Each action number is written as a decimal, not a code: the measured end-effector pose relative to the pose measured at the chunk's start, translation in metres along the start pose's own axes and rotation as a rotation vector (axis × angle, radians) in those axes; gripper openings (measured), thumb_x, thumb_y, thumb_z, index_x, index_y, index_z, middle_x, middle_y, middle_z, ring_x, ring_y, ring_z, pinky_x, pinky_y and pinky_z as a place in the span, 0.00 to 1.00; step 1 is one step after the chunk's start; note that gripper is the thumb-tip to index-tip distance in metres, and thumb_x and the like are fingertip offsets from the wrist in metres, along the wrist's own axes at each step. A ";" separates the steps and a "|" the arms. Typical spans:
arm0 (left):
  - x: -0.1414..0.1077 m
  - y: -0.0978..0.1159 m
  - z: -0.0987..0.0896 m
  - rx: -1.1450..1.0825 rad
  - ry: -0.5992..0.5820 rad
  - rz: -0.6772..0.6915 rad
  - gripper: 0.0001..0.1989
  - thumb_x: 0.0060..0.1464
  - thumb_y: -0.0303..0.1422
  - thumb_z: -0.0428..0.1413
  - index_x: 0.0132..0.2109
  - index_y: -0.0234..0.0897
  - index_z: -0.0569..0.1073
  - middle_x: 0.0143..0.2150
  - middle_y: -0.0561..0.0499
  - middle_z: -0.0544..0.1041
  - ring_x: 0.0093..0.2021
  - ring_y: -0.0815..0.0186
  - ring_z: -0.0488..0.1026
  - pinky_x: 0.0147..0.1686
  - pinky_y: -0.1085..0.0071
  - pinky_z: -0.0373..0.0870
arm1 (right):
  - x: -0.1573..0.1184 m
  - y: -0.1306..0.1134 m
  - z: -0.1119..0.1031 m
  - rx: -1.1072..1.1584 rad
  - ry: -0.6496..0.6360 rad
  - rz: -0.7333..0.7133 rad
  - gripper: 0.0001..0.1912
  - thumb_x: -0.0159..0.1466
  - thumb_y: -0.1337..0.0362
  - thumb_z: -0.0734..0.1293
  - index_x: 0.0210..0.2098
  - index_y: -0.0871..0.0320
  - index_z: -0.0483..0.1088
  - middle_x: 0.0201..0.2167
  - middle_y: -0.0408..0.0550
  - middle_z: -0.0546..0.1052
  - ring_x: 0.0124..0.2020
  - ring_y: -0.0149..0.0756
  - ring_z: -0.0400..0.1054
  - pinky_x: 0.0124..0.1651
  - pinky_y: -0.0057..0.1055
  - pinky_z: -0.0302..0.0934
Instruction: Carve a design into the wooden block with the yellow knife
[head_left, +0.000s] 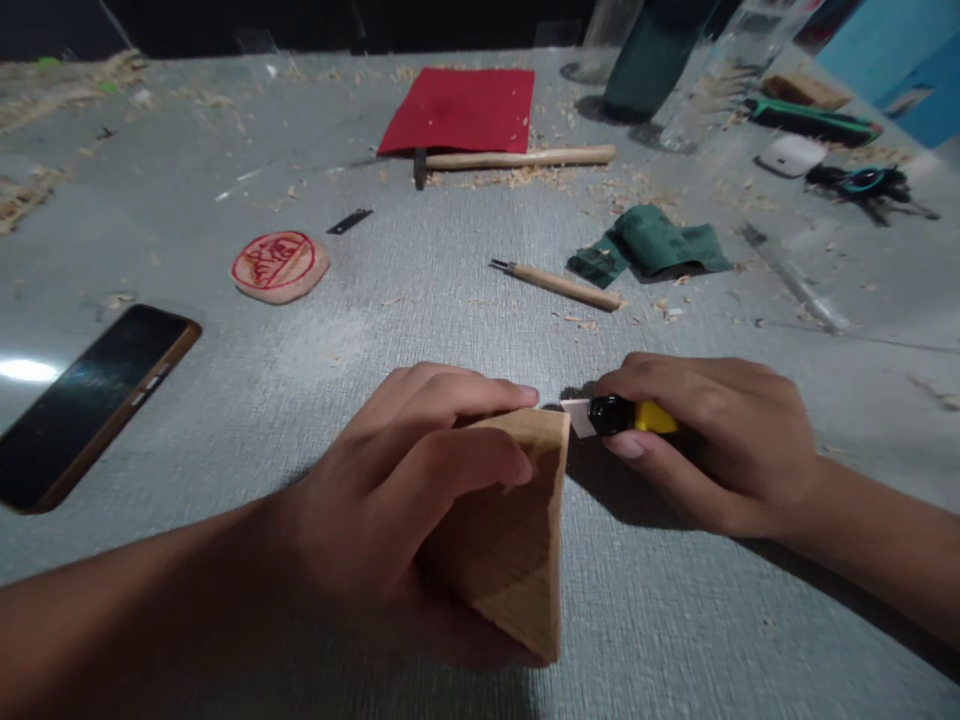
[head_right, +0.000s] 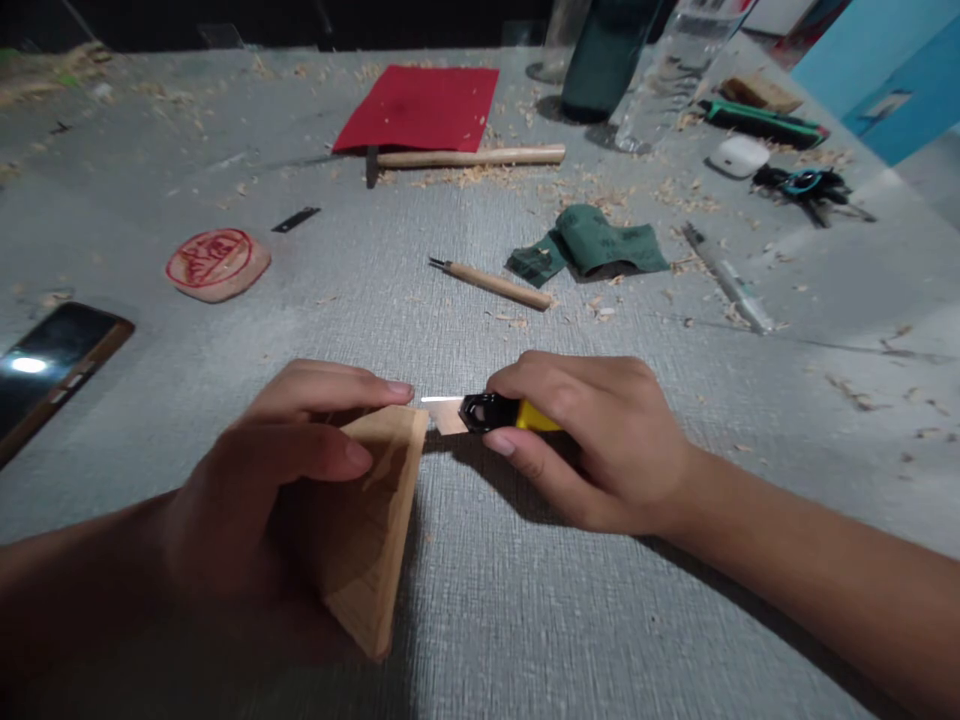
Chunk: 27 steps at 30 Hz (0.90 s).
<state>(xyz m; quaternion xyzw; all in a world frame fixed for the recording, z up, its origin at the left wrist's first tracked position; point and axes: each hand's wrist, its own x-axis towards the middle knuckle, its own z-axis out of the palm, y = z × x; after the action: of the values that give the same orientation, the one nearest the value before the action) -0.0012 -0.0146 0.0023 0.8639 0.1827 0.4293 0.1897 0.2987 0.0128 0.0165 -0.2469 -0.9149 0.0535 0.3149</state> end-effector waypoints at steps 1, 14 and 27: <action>0.000 0.000 0.000 0.002 -0.002 -0.004 0.36 0.66 0.63 0.62 0.61 0.37 0.69 0.65 0.33 0.78 0.61 0.50 0.80 0.57 0.48 0.81 | 0.000 0.000 0.000 -0.002 -0.005 0.003 0.06 0.75 0.63 0.68 0.50 0.55 0.75 0.35 0.47 0.84 0.28 0.38 0.79 0.28 0.32 0.73; -0.001 0.003 0.001 0.016 -0.004 -0.032 0.33 0.67 0.61 0.62 0.61 0.39 0.68 0.65 0.34 0.78 0.61 0.51 0.81 0.58 0.48 0.81 | -0.001 -0.001 0.000 0.001 -0.006 0.006 0.06 0.76 0.63 0.68 0.50 0.55 0.75 0.35 0.47 0.84 0.29 0.37 0.79 0.29 0.31 0.73; -0.003 0.002 0.002 0.007 -0.010 -0.048 0.35 0.67 0.63 0.60 0.63 0.40 0.68 0.67 0.35 0.77 0.61 0.49 0.80 0.57 0.46 0.79 | -0.001 -0.001 0.000 -0.015 -0.003 0.014 0.06 0.77 0.61 0.67 0.51 0.53 0.74 0.35 0.46 0.85 0.29 0.37 0.80 0.29 0.32 0.73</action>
<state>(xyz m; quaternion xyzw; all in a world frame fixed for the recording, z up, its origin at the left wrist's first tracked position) -0.0014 -0.0182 0.0004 0.8620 0.2040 0.4198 0.1975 0.2989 0.0111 0.0158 -0.2558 -0.9140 0.0493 0.3112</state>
